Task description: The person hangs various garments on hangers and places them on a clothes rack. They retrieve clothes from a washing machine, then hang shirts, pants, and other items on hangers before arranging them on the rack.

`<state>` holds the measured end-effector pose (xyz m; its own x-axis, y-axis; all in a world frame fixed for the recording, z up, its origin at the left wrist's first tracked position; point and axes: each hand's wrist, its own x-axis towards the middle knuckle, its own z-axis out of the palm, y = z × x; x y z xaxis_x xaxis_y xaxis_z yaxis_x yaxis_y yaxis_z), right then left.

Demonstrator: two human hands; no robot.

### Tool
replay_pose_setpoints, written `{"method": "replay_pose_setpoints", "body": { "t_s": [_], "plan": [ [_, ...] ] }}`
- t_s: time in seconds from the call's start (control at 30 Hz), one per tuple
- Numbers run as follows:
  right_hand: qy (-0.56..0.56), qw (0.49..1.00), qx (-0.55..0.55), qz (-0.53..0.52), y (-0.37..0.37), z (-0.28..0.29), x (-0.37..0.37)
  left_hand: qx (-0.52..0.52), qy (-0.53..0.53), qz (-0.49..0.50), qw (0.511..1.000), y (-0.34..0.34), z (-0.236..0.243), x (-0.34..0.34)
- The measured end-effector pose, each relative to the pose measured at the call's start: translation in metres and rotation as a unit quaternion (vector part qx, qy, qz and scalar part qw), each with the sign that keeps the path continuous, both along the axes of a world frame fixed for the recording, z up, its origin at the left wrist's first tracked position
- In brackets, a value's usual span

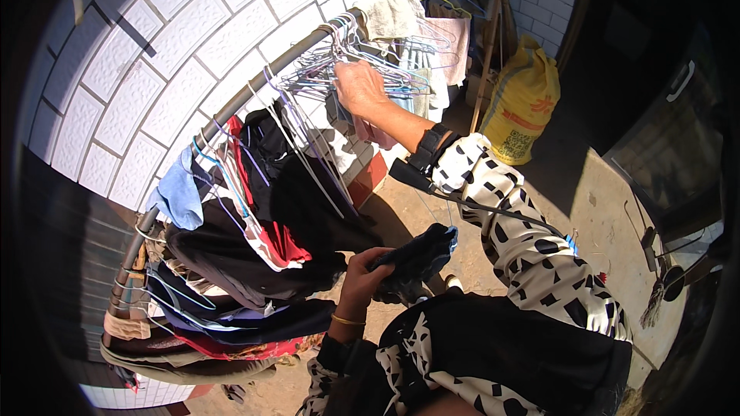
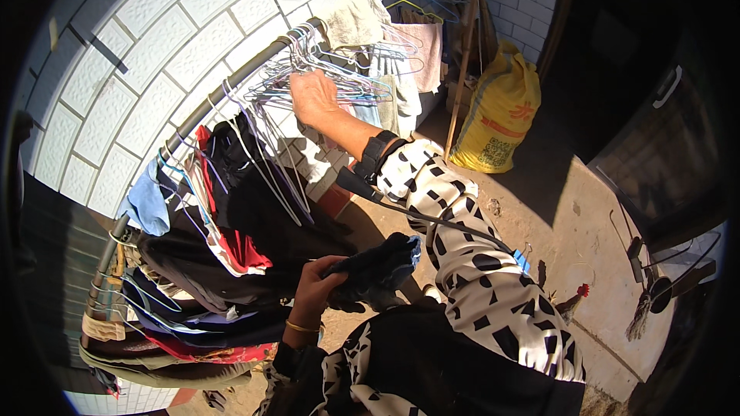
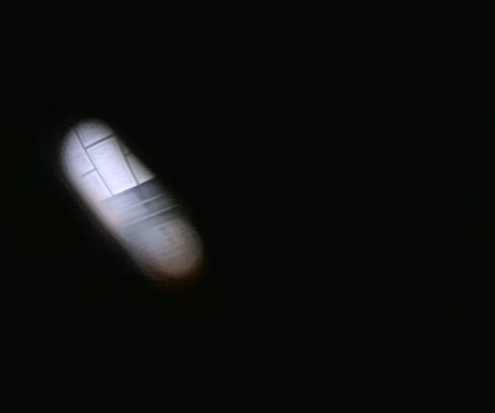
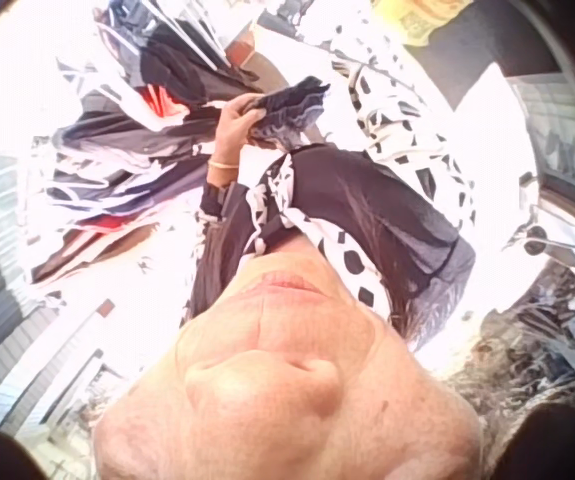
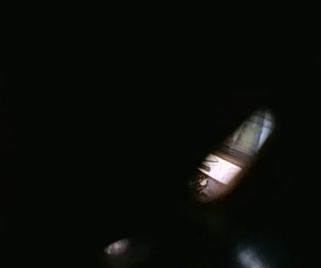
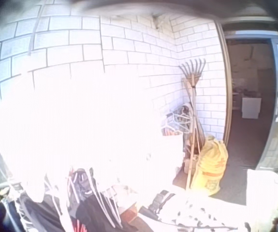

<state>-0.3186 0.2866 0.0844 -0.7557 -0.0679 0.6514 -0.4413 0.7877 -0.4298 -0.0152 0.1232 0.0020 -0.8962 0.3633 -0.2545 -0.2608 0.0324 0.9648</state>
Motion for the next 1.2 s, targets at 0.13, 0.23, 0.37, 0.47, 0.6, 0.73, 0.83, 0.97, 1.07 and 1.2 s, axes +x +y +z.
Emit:
{"method": "replay_pose_setpoints", "body": {
  "t_s": [0.13, 0.23, 0.37, 0.47, 0.6, 0.73, 0.83, 0.97, 1.07, 1.2],
  "plan": [
    [-0.001, 0.971, 0.137, -0.196, 0.034, -0.012, -0.007, 0.010, -0.002, 0.008, 1.000, -0.005, -0.008, 0.001],
    [-0.059, 0.969, 0.187, -0.147, 0.043, -0.027, -0.011, 0.002, 0.007, 0.011, 1.000, -0.006, -0.010, -0.003],
    [0.144, 0.979, 0.127, -0.061, 0.030, -0.039, -0.001, 0.012, 0.011, 0.018, 1.000, 0.000, -0.009, -0.012],
    [0.082, 0.991, 0.104, -0.019, 0.014, -0.033, 0.016, 0.007, 0.008, -0.001, 1.000, 0.009, -0.008, -0.017],
    [-0.010, 0.993, 0.058, 0.101, 0.019, -0.006, 0.020, 0.010, 0.006, -0.008, 1.000, 0.015, -0.006, -0.020],
    [-0.034, 0.996, -0.006, -0.077, 0.076, 0.016, -0.033, 0.020, -0.006, 0.004, 1.000, 0.010, -0.003, -0.019],
    [-0.120, 0.990, 0.049, -0.062, 0.111, -0.005, -0.066, 0.016, -0.027, 0.015, 0.999, 0.006, -0.002, -0.017],
    [-0.149, 0.987, 0.016, -0.051, 0.106, -0.045, -0.069, 0.012, -0.029, 0.016, 0.999, 0.008, -0.002, -0.016],
    [-0.077, 0.993, 0.047, -0.070, 0.090, -0.054, -0.049, 0.003, -0.004, 0.020, 1.000, 0.016, -0.004, -0.018],
    [0.017, 0.990, 0.120, -0.065, 0.080, -0.046, -0.022, -0.003, 0.003, 0.008, 1.000, 0.029, -0.007, -0.027]
  ]
}}
